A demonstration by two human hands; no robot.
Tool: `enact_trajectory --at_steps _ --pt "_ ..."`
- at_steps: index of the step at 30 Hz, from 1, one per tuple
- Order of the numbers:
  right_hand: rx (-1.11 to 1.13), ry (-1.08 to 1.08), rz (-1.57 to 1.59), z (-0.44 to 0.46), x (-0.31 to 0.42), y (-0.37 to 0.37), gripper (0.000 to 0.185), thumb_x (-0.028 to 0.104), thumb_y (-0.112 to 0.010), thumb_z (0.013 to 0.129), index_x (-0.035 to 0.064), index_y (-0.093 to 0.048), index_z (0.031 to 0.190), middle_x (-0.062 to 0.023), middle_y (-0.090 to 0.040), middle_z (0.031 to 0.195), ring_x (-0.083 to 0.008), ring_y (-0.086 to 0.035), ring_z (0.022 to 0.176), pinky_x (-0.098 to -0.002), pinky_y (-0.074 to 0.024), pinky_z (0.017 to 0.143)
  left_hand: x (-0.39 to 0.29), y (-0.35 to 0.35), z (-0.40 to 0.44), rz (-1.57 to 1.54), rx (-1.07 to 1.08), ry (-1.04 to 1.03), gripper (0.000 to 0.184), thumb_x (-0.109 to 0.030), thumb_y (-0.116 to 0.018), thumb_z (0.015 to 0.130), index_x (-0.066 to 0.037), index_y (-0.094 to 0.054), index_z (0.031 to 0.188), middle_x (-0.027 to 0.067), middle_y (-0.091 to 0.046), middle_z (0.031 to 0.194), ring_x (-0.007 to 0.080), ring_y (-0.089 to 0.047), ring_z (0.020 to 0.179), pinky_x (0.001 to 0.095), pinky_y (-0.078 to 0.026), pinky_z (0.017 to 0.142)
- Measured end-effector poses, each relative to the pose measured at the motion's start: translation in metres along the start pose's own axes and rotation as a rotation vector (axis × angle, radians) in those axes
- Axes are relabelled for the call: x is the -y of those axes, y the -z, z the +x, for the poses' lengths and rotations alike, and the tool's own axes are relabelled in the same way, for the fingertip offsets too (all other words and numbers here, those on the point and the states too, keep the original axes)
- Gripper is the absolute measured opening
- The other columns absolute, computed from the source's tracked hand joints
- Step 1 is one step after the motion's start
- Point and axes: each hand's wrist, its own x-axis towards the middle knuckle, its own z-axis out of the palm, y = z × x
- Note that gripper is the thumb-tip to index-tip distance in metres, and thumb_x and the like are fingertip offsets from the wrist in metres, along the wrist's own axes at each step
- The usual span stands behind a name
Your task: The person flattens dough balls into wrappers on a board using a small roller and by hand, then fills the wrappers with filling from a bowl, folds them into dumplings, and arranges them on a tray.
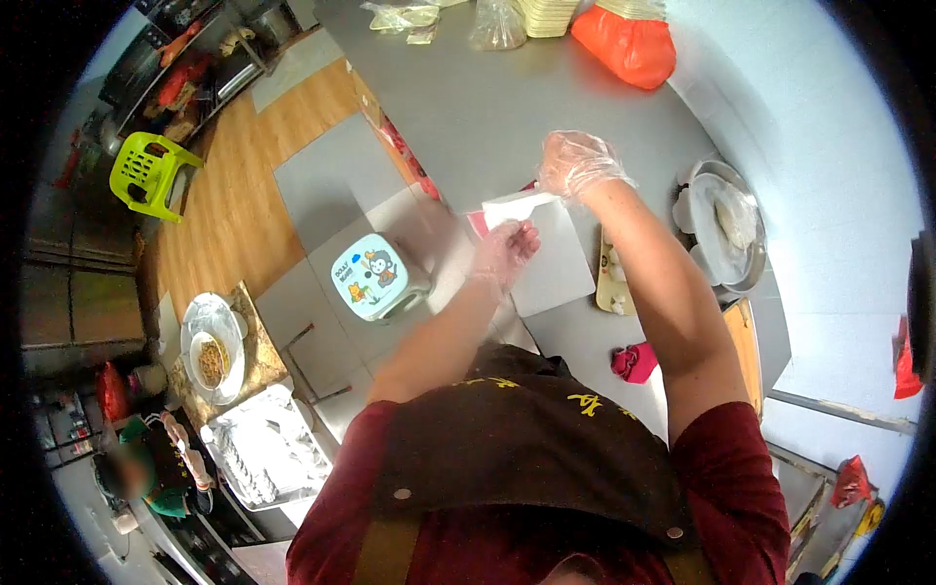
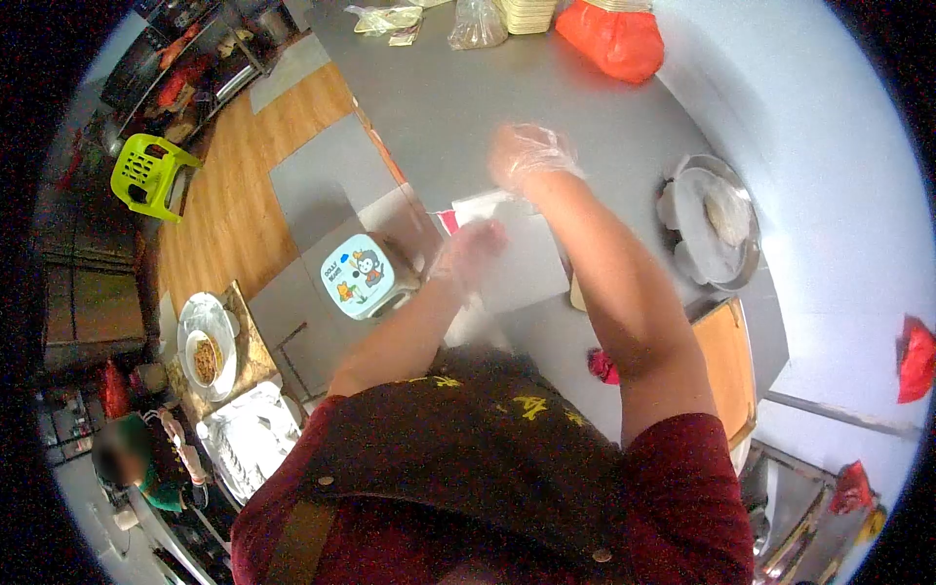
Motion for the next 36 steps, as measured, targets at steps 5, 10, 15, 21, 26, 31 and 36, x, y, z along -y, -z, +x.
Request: enact_trajectory --at_steps 5,10,15,21,26,31,36 --pt "-0.025 -0.131 0.128 0.004 -0.002 -0.005 0.023 0.016 -0.054 0.079 0.0065 -0.069 0.093 -0.0161 -0.066 0.099 -0.0318 -0.064 0.095 -0.0415 -0.0502 0.079 0.018 0.044 0.041 -1.451 0.531 0.708 0.017 -0.011 -0.048 0.089 -0.002 -0.047 0.104 0.0098 -0.054 0.102 0.0197 -0.055 0.093 0.0344 -0.049 0.083" --pt "0.0 -0.107 0.14 -0.002 0.0 0.002 0.024 0.016 -0.054 0.079 0.0073 -0.069 0.095 -0.0156 -0.066 0.1 -0.0313 -0.063 0.097 -0.0413 -0.0498 0.08 0.012 0.012 0.026 0.209 0.113 -0.248 0.027 -0.017 -0.047 0.091 0.0 -0.047 0.112 0.0122 -0.055 0.108 0.0225 -0.055 0.099 0.0325 -0.046 0.088" --pt "0.013 -0.126 0.109 0.001 0.0 0.002 0.023 0.017 -0.056 0.078 0.0096 -0.07 0.096 -0.0141 -0.066 0.101 -0.0302 -0.063 0.098 -0.0413 -0.0495 0.08 -0.009 -0.026 -0.005 0.527 -0.218 -0.055 0.043 -0.032 -0.047 0.092 0.001 -0.05 0.119 0.0134 -0.057 0.116 0.0224 -0.056 0.103 0.0303 -0.043 0.092" --pt "0.027 -0.117 0.111 0.001 0.0 0.005 0.023 0.017 -0.056 0.078 0.0101 -0.07 0.096 -0.0141 -0.066 0.101 -0.0303 -0.063 0.098 -0.0402 -0.0498 0.08 0.009 0.003 0.003 0.272 -0.093 -0.062 0.03 -0.005 -0.046 0.09 0.0 -0.043 0.12 0.0128 -0.052 0.114 0.0242 -0.054 0.104 0.0361 -0.048 0.089" --pt "0.017 -0.065 0.083 0.004 -0.003 0.0 0.027 0.024 -0.06 0.075 0.0061 -0.068 0.094 -0.0175 -0.065 0.097 -0.0331 -0.063 0.093 -0.0415 -0.0501 0.082 0.016 0.049 -0.009 0.756 0.096 -0.331 0.032 -0.005 -0.048 0.088 -0.002 -0.046 0.12 0.0119 -0.053 0.114 0.0215 -0.053 0.106 0.0353 -0.049 0.085" --pt "0.079 -0.013 0.104 -0.037 0.002 -0.015 0.033 0.03 -0.049 0.087 0.0006 -0.063 0.092 -0.0208 -0.062 0.094 -0.0362 -0.06 0.091 -0.0445 -0.0464 0.08 -0.02 0.057 -0.078 1.04 -0.085 -0.365 0.03 -0.013 -0.055 0.083 -0.003 -0.057 0.112 0.0104 -0.058 0.106 0.0197 -0.058 0.096 0.0347 -0.051 0.08" --pt "-0.13 0.047 0.448 -0.101 -0.001 -0.15 0.035 0.024 -0.049 0.089 0.0019 -0.049 0.116 -0.0236 -0.057 0.103 -0.0397 -0.054 0.096 -0.0461 -0.0437 0.079 -0.044 0.082 -0.163 1.05 -0.349 -0.366 0.038 -0.012 -0.06 0.081 0.002 -0.056 0.116 0.0074 -0.062 0.09 0.0123 -0.061 0.074 0.028 -0.053 0.062"
